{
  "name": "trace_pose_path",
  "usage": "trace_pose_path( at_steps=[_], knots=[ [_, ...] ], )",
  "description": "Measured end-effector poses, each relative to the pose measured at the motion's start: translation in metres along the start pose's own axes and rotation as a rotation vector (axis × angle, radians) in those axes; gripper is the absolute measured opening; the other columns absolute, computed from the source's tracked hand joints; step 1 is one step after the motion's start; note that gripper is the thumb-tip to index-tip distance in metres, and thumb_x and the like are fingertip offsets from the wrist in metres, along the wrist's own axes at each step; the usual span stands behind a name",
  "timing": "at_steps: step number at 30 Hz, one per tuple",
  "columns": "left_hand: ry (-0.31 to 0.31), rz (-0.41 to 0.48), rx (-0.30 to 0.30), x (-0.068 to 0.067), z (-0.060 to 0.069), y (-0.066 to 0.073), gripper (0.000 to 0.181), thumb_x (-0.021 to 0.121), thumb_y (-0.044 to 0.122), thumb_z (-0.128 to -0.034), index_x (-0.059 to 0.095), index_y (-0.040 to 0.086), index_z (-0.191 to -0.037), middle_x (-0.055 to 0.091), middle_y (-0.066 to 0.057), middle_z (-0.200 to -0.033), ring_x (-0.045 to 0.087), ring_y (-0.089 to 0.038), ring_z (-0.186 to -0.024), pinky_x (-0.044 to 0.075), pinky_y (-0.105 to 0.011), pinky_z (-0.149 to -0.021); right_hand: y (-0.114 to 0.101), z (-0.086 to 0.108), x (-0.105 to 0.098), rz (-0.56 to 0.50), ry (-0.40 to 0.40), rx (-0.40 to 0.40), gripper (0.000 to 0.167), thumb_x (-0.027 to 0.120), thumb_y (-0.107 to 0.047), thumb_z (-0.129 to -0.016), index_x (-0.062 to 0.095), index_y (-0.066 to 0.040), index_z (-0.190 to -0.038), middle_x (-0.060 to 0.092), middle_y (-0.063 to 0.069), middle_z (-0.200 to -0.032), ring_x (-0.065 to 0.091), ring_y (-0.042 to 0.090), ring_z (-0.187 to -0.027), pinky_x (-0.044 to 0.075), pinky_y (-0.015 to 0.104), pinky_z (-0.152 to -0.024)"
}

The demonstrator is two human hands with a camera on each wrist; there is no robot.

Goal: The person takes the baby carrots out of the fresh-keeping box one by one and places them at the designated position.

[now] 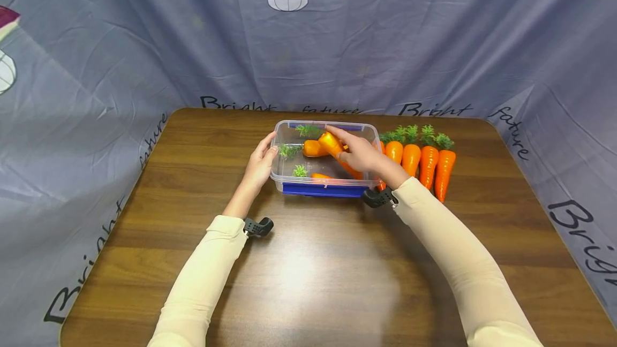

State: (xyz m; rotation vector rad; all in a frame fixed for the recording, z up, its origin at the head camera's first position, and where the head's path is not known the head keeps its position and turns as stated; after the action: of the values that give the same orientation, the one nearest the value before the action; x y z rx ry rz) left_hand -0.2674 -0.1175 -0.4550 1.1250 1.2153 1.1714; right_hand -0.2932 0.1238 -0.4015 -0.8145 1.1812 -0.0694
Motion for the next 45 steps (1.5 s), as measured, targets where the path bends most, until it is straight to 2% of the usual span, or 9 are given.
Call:
trace_pose_path(
  at_steps=[3, 7, 12, 16, 21, 27, 36, 42, 45],
  knots=[
    [-0.005, -0.004, 0.002, -0.001, 0.0, 0.0, 0.05, 0.042, 0.014, -0.1086, 0.038, 0.013, -0.158, 0.037, -0.015, -0.164, 0.043, -0.032, -0.147, 0.035, -0.045, -0.125, 0.004, 0.004, -0.011, -0.082, 0.048, 0.008, 0.077, 0.055, 0.0, -0.1, 0.019, -0.019, -0.165, 0.045, 0.026, -0.155, 0.057, 0.043, -0.127, 0.055, 0.051, -0.094],
    [-0.005, -0.006, 0.001, -0.001, 0.001, 0.0, 0.049, 0.042, 0.015, -0.1086, 0.038, 0.013, -0.158, 0.037, -0.016, -0.164, 0.043, -0.032, -0.147, 0.036, -0.045, -0.124, 0.011, 0.01, -0.025, -0.15, 0.12, 0.018, 0.077, 0.058, 0.0, -0.099, 0.02, -0.018, -0.164, 0.047, 0.027, -0.152, 0.057, 0.045, -0.127, 0.053, 0.058, -0.102],
    [-0.004, -0.006, 0.0, -0.001, 0.001, 0.0, 0.05, 0.042, 0.015, -0.1084, 0.038, 0.013, -0.158, 0.039, -0.017, -0.163, 0.045, -0.033, -0.146, 0.038, -0.047, -0.123, 0.023, 0.018, -0.037, -0.262, 0.161, 0.057, 0.077, 0.06, -0.005, -0.101, 0.02, -0.021, -0.164, 0.049, 0.028, -0.147, 0.062, 0.043, -0.115, 0.06, 0.051, -0.082],
    [-0.003, -0.002, -0.003, 0.0, 0.0, 0.0, 0.049, 0.042, 0.015, -0.1084, 0.038, 0.013, -0.158, 0.04, -0.017, -0.162, 0.045, -0.034, -0.145, 0.039, -0.048, -0.122, 0.031, 0.024, -0.044, -0.436, 0.164, 0.108, 0.077, 0.059, -0.007, -0.101, 0.019, -0.024, -0.164, 0.052, 0.03, -0.14, 0.065, 0.03, -0.105, 0.061, 0.042, -0.071],
    [-0.001, 0.015, -0.008, 0.0, 0.001, 0.001, 0.05, 0.042, 0.014, -0.1081, 0.039, 0.014, -0.158, 0.044, -0.019, -0.159, 0.049, -0.035, -0.141, 0.043, -0.051, -0.118, 0.039, 0.035, -0.052, -0.652, 0.183, 0.151, 0.075, 0.058, -0.009, -0.102, 0.018, -0.024, -0.164, 0.057, 0.015, -0.126, 0.064, 0.011, -0.09, 0.063, 0.032, -0.069],
    [-0.006, 0.02, -0.013, 0.0, 0.001, 0.0, 0.05, 0.042, 0.014, -0.1082, 0.038, 0.014, -0.158, 0.044, -0.018, -0.159, 0.049, -0.034, -0.14, 0.043, -0.051, -0.117, 0.055, 0.053, -0.064, -0.885, 0.25, 0.175, 0.074, 0.059, -0.009, -0.102, 0.019, -0.024, -0.162, 0.064, -0.004, -0.1, 0.064, 0.01, -0.081, 0.063, 0.03, -0.067],
    [-0.003, 0.001, -0.004, -0.001, 0.0, 0.0, 0.05, 0.042, 0.014, -0.108, 0.038, 0.013, -0.158, 0.04, -0.016, -0.162, 0.046, -0.033, -0.145, 0.04, -0.048, -0.121, 0.084, 0.091, -0.081, -1.057, 0.321, 0.196, 0.077, 0.061, -0.007, -0.101, 0.016, -0.025, -0.161, 0.064, -0.005, -0.096, 0.068, 0.011, -0.078, 0.062, 0.028, -0.062],
    [-0.013, -0.014, -0.004, -0.001, 0.001, 0.001, 0.049, 0.042, 0.016, -0.1086, 0.038, 0.015, -0.158, 0.036, -0.015, -0.165, 0.042, -0.032, -0.148, 0.037, -0.047, -0.123, 0.104, 0.115, -0.087, -1.087, 0.329, 0.198, 0.083, 0.057, -0.003, -0.101, 0.008, -0.026, -0.164, 0.067, -0.007, -0.103, 0.071, 0.01, -0.08, 0.063, 0.028, -0.06],
    [-0.016, -0.018, -0.007, -0.001, 0.002, 0.001, 0.049, 0.042, 0.017, -0.1086, 0.038, 0.015, -0.158, 0.036, -0.014, -0.165, 0.042, -0.032, -0.148, 0.037, -0.047, -0.123, 0.117, 0.125, -0.088, -1.12, 0.354, 0.211, 0.08, 0.056, 0.0, -0.101, 0.013, -0.027, -0.163, 0.068, -0.006, -0.101, 0.072, 0.011, -0.079, 0.063, 0.029, -0.059]
  ],
)
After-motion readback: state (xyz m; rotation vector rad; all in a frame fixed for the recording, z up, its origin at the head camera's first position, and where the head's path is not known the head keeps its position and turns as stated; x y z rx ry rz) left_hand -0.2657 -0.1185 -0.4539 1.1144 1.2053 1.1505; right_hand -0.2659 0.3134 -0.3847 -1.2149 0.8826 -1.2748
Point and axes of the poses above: each hand's wrist, its own z-axis away from the middle knuckle, its own x-axis out of the palm, y = z × x, the point moved 6 cm from there along -z, towards the middle knuckle
